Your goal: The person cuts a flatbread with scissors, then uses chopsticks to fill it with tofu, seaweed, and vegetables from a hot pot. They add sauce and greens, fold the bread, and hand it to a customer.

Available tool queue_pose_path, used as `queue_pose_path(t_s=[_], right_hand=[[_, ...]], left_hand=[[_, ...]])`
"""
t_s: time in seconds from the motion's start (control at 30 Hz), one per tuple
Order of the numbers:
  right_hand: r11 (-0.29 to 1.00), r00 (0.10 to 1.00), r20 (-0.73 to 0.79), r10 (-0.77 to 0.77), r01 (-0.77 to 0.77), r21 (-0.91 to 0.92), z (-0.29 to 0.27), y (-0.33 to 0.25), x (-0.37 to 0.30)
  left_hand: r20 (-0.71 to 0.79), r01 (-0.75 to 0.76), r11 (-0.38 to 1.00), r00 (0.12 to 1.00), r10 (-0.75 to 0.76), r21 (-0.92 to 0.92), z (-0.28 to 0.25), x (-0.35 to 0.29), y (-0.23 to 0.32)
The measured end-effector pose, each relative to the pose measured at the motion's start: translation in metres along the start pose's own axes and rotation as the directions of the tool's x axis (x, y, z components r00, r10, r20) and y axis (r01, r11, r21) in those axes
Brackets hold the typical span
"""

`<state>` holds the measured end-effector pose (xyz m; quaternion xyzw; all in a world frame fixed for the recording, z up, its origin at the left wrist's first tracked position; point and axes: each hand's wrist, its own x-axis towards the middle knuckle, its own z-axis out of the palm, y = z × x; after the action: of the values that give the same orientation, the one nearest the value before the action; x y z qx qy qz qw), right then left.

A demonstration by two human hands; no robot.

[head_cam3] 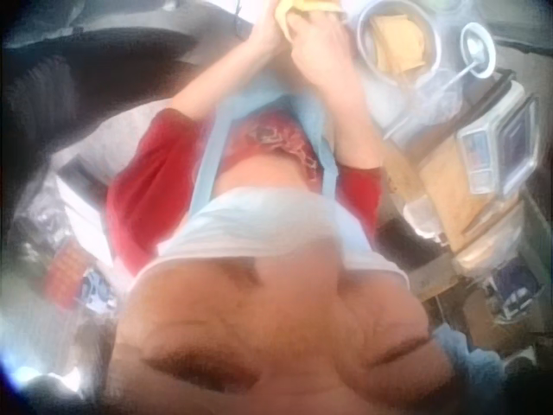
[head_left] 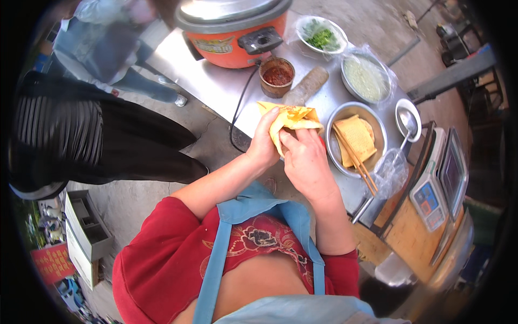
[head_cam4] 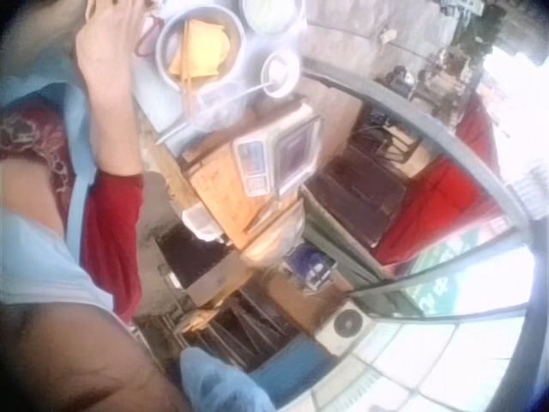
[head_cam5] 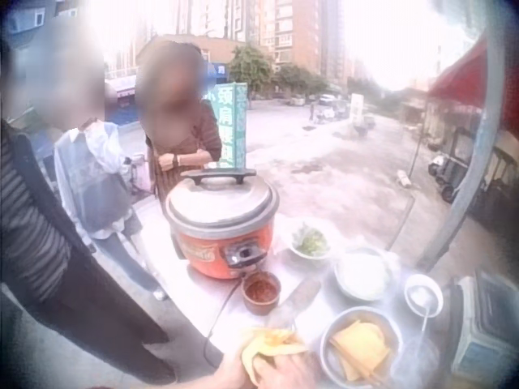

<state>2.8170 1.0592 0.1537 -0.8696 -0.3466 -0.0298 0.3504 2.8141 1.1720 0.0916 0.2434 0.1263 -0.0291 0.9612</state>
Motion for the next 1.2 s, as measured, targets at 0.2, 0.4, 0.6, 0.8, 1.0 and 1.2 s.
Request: queue_pose_path(t_s=[0.2, 0.4, 0.6, 0.8, 1.0, 1.2], right_hand=[[0.949, 0.989, 0.147, -0.026, -0.022, 0.314, 0.007, -0.011, 0.026], [0.920, 0.982, 0.134, -0.135, 0.074, 0.386, 0.043, -0.024, 0.101], [0.926, 0.936, -0.212, -0.281, 0.322, 0.198, 0.035, -0.011, 0.269], [0.889, 0.976, -0.077, -0.204, 0.152, -0.431, 0.041, 0.012, 0.406], [0.860, 0.988, 0.084, -0.127, 0.153, -0.487, 0.035, 0.032, 0.454], [0.878, 0.981, -0.100, -0.169, 0.104, -0.468, -0.019, -0.002, 0.451]], left_hand=[[-0.207, -0.168, 0.984, 0.966, 0.153, -0.057, -0.028, 0.001, 0.031], [-0.297, -0.217, 0.973, 0.937, 0.185, -0.078, -0.074, 0.024, 0.092], [-0.372, -0.266, 0.963, 0.899, 0.231, -0.046, -0.108, 0.014, 0.162], [-0.453, -0.218, 0.975, 0.866, 0.212, 0.039, -0.119, -0.016, 0.220], [-0.472, -0.195, 0.981, 0.866, 0.166, -0.011, -0.132, -0.021, 0.247], [-0.481, -0.128, 0.991, 0.872, 0.094, -0.038, -0.115, -0.026, 0.267]])
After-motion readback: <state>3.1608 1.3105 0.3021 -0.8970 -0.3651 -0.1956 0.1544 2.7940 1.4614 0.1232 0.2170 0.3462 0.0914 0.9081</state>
